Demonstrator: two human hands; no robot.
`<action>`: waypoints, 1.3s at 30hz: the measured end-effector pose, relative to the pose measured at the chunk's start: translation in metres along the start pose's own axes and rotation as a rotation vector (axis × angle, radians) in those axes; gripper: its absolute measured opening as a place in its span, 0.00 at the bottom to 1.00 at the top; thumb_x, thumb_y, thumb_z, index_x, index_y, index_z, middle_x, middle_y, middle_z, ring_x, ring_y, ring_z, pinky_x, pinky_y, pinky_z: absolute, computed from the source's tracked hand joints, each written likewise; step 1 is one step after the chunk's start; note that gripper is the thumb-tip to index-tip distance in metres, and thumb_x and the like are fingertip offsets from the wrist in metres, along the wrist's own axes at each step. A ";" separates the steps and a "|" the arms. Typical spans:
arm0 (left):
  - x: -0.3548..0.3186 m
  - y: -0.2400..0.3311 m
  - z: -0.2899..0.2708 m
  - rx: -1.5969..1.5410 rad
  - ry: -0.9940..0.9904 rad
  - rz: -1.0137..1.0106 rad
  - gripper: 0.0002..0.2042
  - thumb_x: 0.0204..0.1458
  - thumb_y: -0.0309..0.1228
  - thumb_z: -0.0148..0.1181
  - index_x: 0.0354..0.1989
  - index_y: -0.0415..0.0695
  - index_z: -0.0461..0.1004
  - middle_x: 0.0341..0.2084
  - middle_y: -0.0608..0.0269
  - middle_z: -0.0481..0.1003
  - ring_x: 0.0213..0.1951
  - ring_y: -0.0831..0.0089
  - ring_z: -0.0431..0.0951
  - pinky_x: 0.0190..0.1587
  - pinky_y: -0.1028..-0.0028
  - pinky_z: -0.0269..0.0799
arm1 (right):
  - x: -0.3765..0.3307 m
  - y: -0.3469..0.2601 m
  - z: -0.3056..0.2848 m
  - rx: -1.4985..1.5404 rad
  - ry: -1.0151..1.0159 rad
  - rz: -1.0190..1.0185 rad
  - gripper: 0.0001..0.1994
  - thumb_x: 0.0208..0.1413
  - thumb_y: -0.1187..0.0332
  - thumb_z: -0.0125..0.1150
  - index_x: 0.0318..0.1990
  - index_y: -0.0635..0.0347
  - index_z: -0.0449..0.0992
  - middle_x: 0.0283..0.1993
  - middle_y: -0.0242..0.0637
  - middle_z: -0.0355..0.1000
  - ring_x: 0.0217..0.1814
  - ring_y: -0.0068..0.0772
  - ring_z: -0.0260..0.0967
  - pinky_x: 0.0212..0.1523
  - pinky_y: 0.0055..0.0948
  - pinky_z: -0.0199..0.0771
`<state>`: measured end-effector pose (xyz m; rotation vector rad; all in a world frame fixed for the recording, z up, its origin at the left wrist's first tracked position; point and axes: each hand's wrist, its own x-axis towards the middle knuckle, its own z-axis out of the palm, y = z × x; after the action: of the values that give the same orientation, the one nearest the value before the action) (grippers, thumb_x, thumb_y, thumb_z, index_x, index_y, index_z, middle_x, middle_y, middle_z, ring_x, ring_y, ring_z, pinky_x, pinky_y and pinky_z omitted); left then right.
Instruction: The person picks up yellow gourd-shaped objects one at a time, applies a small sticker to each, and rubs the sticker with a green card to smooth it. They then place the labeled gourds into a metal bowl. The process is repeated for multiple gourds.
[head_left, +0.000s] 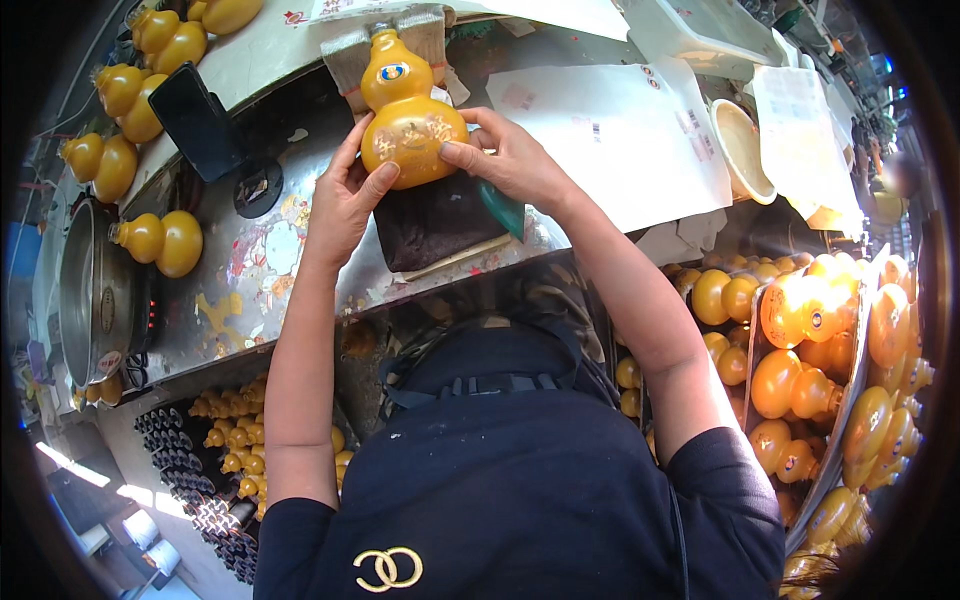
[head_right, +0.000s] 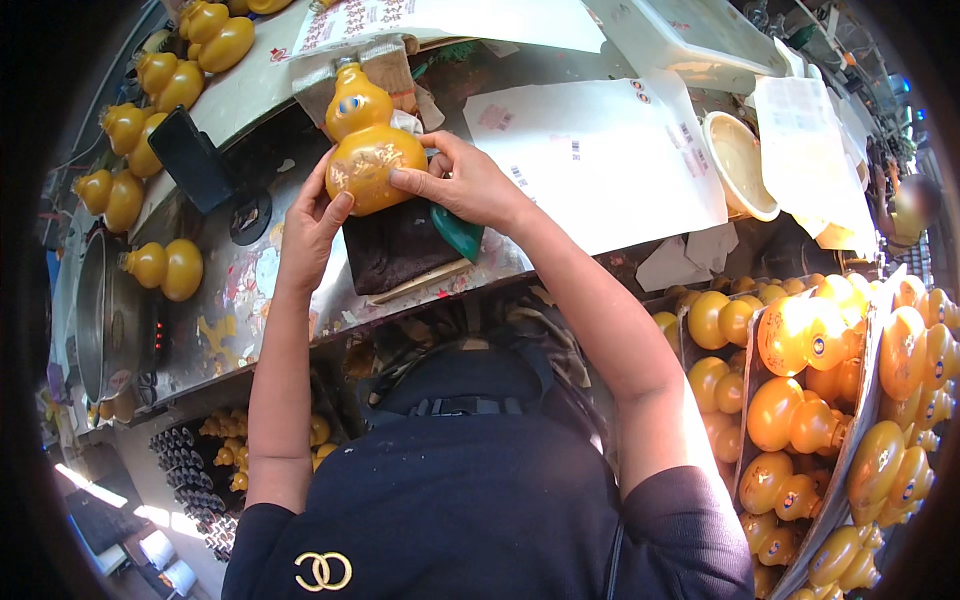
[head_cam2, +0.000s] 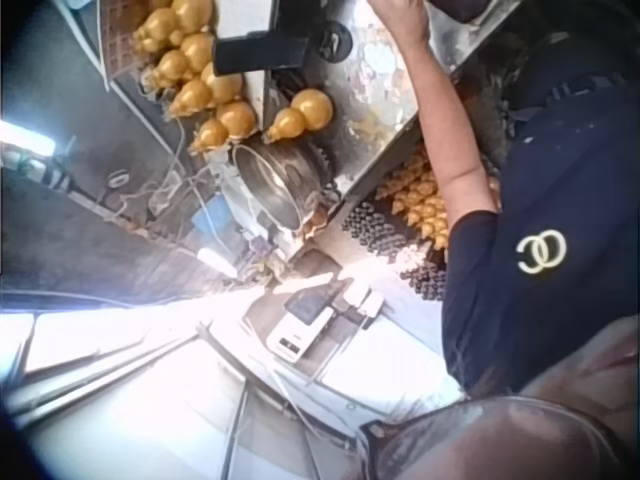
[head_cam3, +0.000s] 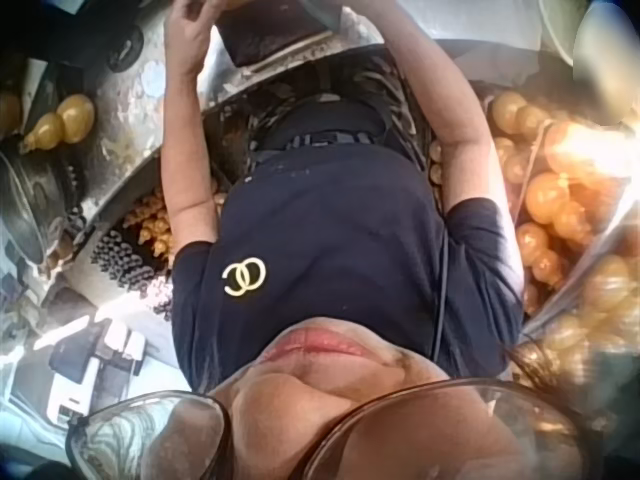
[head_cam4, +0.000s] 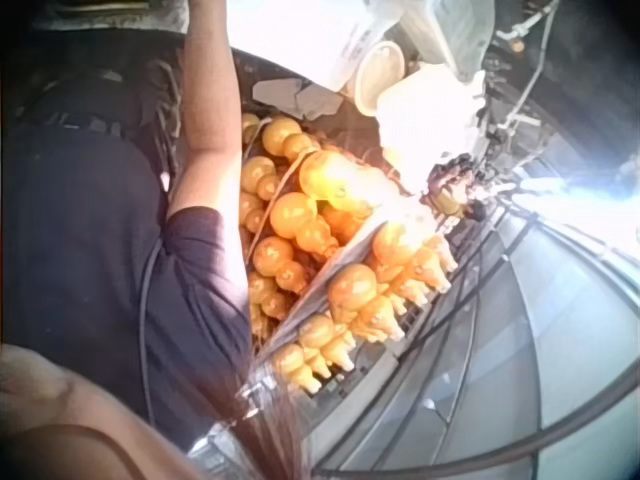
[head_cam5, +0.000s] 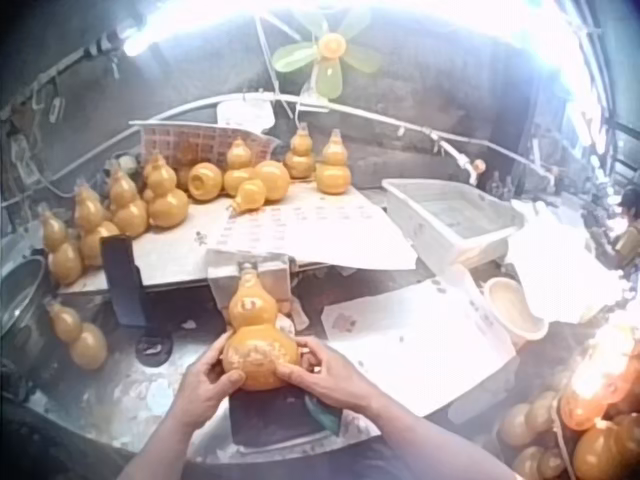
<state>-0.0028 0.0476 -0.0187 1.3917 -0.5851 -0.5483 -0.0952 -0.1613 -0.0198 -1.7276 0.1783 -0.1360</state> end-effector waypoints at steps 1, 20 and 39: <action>0.001 0.000 0.000 0.000 -0.005 0.001 0.37 0.53 0.37 0.66 0.68 0.40 0.54 0.57 0.56 0.66 0.58 0.70 0.68 0.60 0.72 0.63 | 0.001 0.001 -0.001 -0.009 0.001 0.002 0.36 0.49 0.47 0.69 0.55 0.70 0.67 0.25 0.26 0.66 0.28 0.15 0.62 0.32 0.18 0.63; 0.004 -0.001 -0.008 0.023 -0.058 -0.039 0.39 0.51 0.39 0.67 0.67 0.38 0.54 0.57 0.55 0.66 0.58 0.69 0.67 0.61 0.71 0.62 | 0.003 -0.004 -0.001 0.087 -0.056 0.076 0.30 0.50 0.50 0.70 0.49 0.66 0.67 0.23 0.24 0.67 0.25 0.11 0.59 0.27 0.15 0.59; 0.007 0.002 0.004 0.046 0.032 -0.043 0.36 0.54 0.49 0.61 0.65 0.40 0.57 0.56 0.56 0.66 0.58 0.70 0.65 0.61 0.73 0.59 | -0.039 -0.034 0.005 0.771 0.212 0.023 0.17 0.59 0.57 0.54 0.44 0.64 0.68 0.33 0.31 0.67 0.36 0.18 0.64 0.40 0.20 0.67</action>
<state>-0.0001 0.0399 -0.0160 1.4570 -0.5461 -0.5491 -0.1312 -0.1437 0.0129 -0.9408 0.2607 -0.3245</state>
